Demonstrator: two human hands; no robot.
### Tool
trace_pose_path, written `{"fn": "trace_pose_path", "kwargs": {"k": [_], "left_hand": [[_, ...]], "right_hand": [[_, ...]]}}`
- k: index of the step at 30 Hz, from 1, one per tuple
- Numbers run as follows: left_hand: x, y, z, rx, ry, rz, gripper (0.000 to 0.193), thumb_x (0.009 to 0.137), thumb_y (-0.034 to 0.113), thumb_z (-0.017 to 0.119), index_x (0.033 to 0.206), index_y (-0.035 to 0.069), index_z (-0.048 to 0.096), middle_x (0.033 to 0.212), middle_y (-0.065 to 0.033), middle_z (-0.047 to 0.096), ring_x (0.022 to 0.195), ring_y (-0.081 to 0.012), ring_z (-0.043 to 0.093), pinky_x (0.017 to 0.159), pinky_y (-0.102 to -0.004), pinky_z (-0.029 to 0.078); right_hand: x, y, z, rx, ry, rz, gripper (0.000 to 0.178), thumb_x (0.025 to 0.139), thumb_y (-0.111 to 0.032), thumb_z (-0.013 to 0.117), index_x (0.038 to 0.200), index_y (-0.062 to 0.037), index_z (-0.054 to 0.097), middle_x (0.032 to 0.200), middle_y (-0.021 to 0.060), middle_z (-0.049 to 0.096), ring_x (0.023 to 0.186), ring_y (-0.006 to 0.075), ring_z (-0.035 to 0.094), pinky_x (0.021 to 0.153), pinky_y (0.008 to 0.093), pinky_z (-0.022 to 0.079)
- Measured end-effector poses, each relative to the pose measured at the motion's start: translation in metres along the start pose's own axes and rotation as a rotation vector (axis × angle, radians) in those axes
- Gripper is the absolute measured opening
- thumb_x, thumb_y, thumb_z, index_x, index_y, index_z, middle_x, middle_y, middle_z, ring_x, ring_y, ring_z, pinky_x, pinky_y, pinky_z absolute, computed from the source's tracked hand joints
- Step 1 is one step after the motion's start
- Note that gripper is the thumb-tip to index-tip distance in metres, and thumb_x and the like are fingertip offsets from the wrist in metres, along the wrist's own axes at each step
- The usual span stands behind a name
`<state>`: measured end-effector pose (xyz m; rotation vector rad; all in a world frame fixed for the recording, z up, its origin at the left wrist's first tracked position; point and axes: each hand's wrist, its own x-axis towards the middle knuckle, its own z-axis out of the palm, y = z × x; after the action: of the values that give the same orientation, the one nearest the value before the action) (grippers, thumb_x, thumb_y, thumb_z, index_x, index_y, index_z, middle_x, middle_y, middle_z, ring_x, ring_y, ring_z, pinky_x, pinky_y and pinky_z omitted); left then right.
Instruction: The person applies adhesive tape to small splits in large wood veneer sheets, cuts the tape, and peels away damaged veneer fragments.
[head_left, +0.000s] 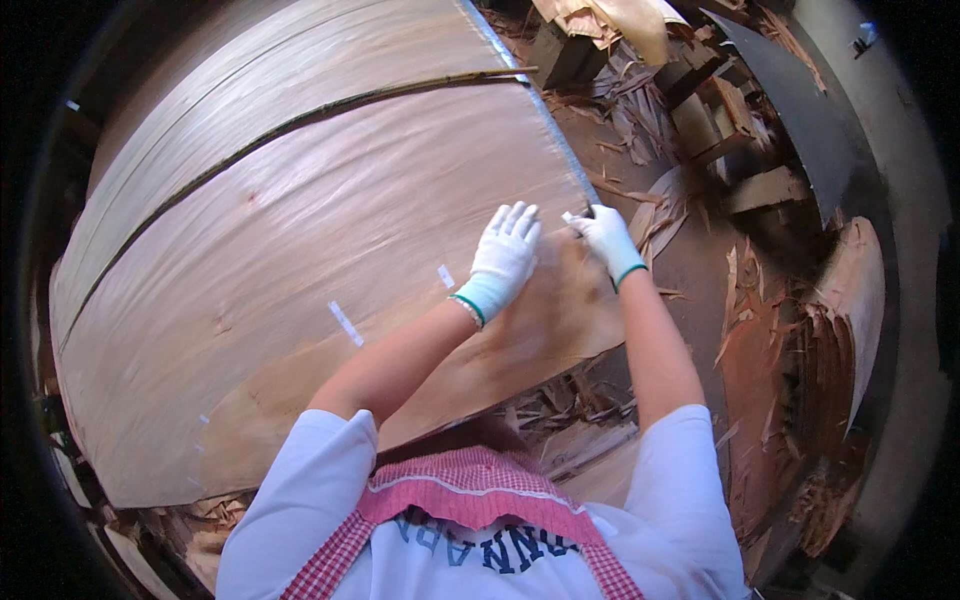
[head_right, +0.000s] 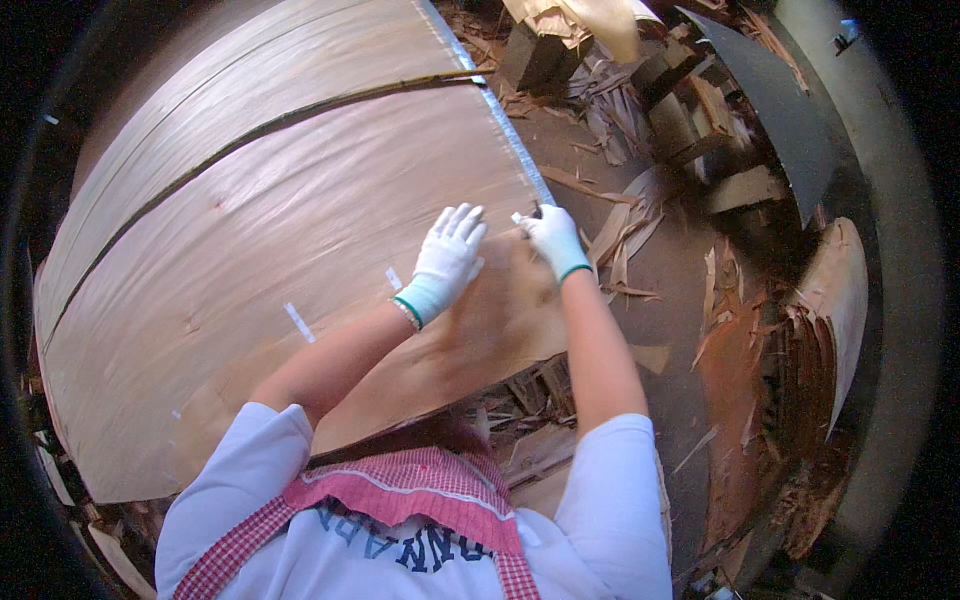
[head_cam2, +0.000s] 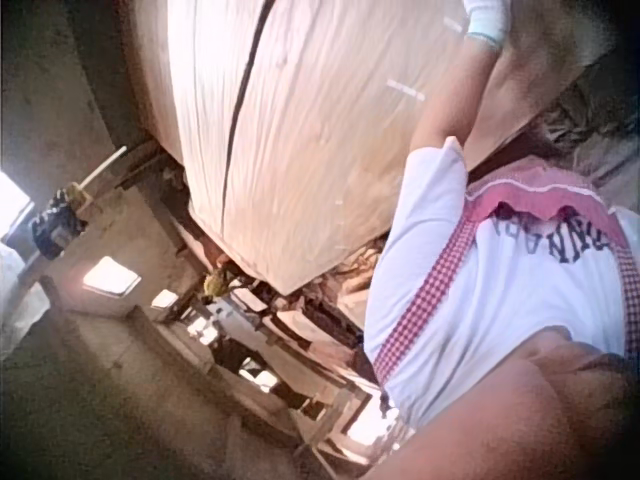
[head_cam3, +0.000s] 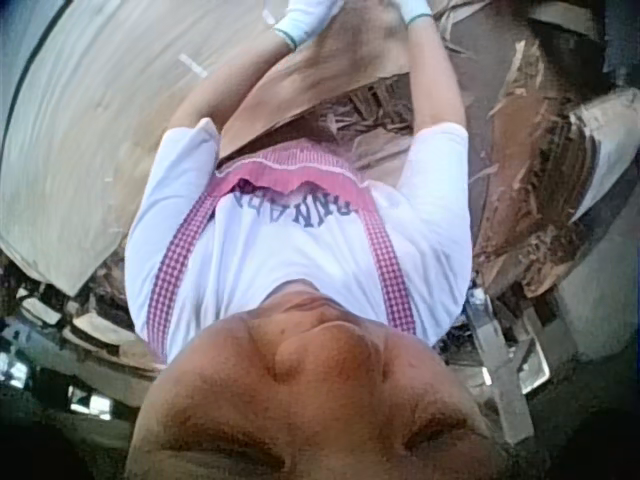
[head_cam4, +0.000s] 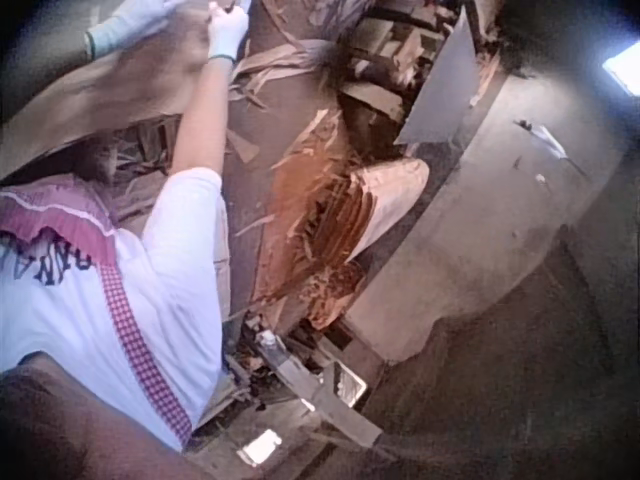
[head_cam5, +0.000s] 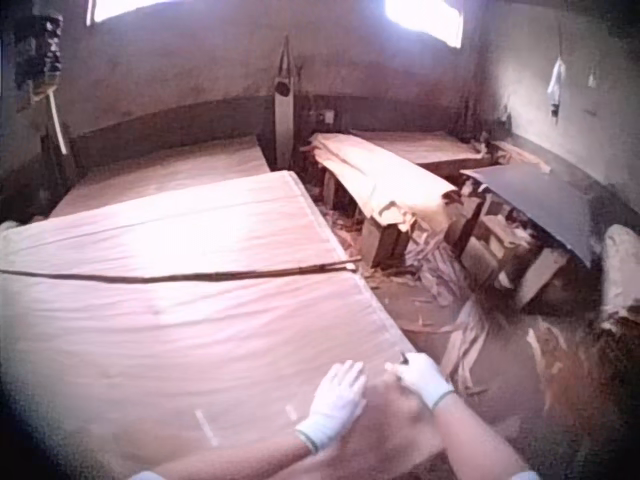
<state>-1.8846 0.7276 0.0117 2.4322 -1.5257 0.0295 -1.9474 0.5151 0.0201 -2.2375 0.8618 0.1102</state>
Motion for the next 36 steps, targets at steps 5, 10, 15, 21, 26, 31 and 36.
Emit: {"fn": "trace_pose_path", "kwargs": {"k": [5, 10, 15, 21, 26, 31, 36], "left_hand": [[0.043, 0.013, 0.028, -0.33, -0.113, 0.079, 0.054, 0.087, 0.007, 0.051, 0.14, 0.003, 0.044, 0.151, -0.0176, 0.04, 0.141, -0.0317, 0.035, 0.118, -0.0419, 0.028], [0.053, 0.056, 0.025, 0.196, -0.301, 0.057, 0.051, 0.099, 0.021, 0.042, 0.149, 0.014, 0.04, 0.152, -0.0187, 0.04, 0.143, -0.0383, 0.032, 0.119, -0.0512, 0.016], [0.061, 0.046, 0.009, -0.024, -0.275, -0.036, 0.052, 0.094, 0.02, 0.05, 0.145, 0.011, 0.044, 0.148, -0.0187, 0.044, 0.14, -0.0368, 0.036, 0.117, -0.0486, 0.022], [0.017, 0.002, 0.017, -0.283, 0.341, -0.068, 0.056, 0.082, 0.009, 0.061, 0.136, 0.002, 0.048, 0.12, -0.017, 0.064, 0.123, -0.0331, 0.054, 0.11, -0.0432, 0.037], [0.041, -0.012, -0.002, -0.321, -0.109, -0.157, 0.05, 0.085, 0.007, 0.055, 0.134, 0.0, 0.048, 0.1, -0.0184, 0.068, 0.101, -0.0347, 0.063, 0.087, -0.0424, 0.051], [-0.013, -0.043, -0.033, -0.501, 0.332, -0.166, 0.04, 0.082, 0.001, 0.056, 0.122, 0.001, 0.057, 0.102, -0.0168, 0.067, 0.092, -0.0367, 0.061, 0.086, -0.0447, 0.05], [-0.111, 0.037, -0.031, -0.541, 0.059, -0.066, 0.038, 0.08, 0.007, 0.065, 0.117, 0.004, 0.057, 0.109, -0.0174, 0.061, 0.104, -0.0382, 0.057, 0.093, -0.0476, 0.045]], "right_hand": [[0.014, 0.001, -0.002, -0.33, -0.087, 0.345, 0.047, 0.084, -0.043, 0.073, 0.106, -0.0017, 0.071, 0.107, 0.0224, 0.07, 0.105, 0.0386, 0.066, 0.09, 0.0446, 0.053], [-0.036, 0.034, 0.009, -0.176, 0.193, 0.12, 0.047, 0.084, -0.038, 0.071, 0.101, 0.0054, 0.068, 0.099, 0.0306, 0.067, 0.099, 0.0457, 0.065, 0.084, 0.0506, 0.051], [-0.093, 0.022, 0.03, 0.533, 0.257, 0.389, 0.023, 0.091, -0.021, 0.07, 0.091, 0.0005, 0.061, 0.071, 0.0039, 0.062, 0.05, 0.0108, 0.054, 0.044, 0.0275, 0.041], [-0.035, -0.041, 0.042, 0.064, 0.067, 0.028, 0.029, 0.087, -0.024, 0.072, 0.097, 0.0022, 0.063, 0.083, 0.019, 0.069, 0.076, 0.0359, 0.067, 0.066, 0.042, 0.053], [-0.058, 0.001, 0.012, -0.378, -0.048, 0.155, 0.048, 0.082, -0.037, 0.072, 0.114, -0.0012, 0.066, 0.106, 0.0254, 0.068, 0.1, 0.0424, 0.065, 0.086, 0.0471, 0.052], [-0.155, 0.085, -0.043, 0.045, 0.233, 0.23, 0.042, 0.085, -0.03, 0.066, 0.112, 0.0029, 0.06, 0.104, 0.0285, 0.067, 0.095, 0.0446, 0.065, 0.085, 0.0511, 0.051], [-0.194, 0.125, -0.054, -0.11, 0.041, 0.489, 0.033, 0.093, -0.031, 0.058, 0.096, 0.0022, 0.056, 0.079, 0.0225, 0.063, 0.068, 0.0324, 0.063, 0.063, 0.0442, 0.051]]}}
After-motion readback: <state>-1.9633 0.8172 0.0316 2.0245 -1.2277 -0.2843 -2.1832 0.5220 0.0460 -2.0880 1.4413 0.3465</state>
